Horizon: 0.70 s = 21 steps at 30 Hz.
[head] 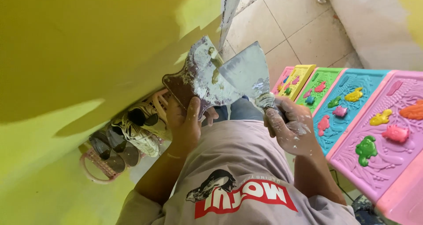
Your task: The person uses a small putty knife to scoop filler from a larger spreader and applies it to a wall corner. They repeatedly transfer the material between the tools and smooth it onto the surface.
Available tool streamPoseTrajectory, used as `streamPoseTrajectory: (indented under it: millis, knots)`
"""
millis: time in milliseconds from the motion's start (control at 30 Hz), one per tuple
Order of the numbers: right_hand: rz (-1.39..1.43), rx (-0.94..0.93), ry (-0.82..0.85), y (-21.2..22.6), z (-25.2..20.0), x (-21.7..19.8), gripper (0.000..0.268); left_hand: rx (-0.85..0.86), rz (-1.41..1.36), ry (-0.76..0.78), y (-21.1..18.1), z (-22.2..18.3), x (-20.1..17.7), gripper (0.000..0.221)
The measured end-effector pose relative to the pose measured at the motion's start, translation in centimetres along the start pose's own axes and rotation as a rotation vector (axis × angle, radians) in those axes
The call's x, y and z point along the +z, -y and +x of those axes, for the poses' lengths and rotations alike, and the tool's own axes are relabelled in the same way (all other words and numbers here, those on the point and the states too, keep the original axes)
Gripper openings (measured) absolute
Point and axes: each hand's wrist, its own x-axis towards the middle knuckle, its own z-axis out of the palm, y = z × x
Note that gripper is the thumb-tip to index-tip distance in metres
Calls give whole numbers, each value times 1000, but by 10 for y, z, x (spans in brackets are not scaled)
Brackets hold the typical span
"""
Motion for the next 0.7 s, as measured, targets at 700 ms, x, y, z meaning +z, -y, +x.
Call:
streamPoseTrajectory:
  millis: [700]
  knots:
    - [-370,-281,-93,12,12,-45,41,121,51,-140,25,17,33,21]
